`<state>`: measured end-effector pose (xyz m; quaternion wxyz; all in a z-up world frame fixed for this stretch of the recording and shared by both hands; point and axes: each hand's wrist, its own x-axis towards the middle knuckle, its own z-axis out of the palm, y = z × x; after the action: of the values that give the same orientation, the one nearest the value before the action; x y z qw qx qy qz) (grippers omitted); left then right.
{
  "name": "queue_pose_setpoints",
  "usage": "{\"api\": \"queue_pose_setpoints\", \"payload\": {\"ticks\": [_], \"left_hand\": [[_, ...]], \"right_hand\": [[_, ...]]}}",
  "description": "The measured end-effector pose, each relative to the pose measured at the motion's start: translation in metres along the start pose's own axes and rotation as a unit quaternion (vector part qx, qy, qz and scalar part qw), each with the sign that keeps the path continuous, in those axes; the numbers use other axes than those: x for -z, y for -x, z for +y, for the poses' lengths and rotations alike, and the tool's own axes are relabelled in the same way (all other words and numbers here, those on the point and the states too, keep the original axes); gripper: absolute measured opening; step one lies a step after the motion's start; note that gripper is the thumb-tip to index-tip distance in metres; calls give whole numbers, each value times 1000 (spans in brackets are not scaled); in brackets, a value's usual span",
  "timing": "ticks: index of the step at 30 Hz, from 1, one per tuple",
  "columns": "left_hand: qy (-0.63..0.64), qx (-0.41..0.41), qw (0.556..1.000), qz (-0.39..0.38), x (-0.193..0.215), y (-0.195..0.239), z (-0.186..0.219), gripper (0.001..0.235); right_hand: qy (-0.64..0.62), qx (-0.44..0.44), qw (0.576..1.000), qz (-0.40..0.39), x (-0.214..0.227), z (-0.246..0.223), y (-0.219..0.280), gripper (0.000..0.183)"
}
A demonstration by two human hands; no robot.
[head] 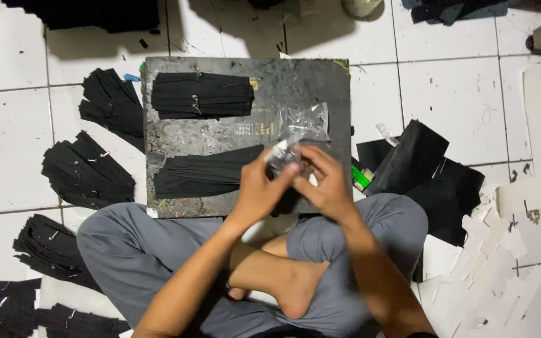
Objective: The person sits on the floor with a board on their lap and attaches small metal clips to the ends of black elastic straps, folding the strap end and pressing the clip closed by hand. Finished straps are placed on the board and a small plastic bag of clips is opened and handled during the work.
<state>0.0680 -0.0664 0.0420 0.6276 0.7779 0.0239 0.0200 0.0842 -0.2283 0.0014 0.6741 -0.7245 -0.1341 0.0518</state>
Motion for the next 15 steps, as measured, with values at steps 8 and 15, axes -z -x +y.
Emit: {"api": "queue_pose_setpoints", "payload": {"ticks": [8,15], "left_hand": [[82,75,994,14,-7,9,-48,28],[120,55,989,-72,-5,9,-33,40]], "right_hand": [[155,-36,973,168,46,24,-31,48],[224,-38,944,239,50,44,-43,30]]}}
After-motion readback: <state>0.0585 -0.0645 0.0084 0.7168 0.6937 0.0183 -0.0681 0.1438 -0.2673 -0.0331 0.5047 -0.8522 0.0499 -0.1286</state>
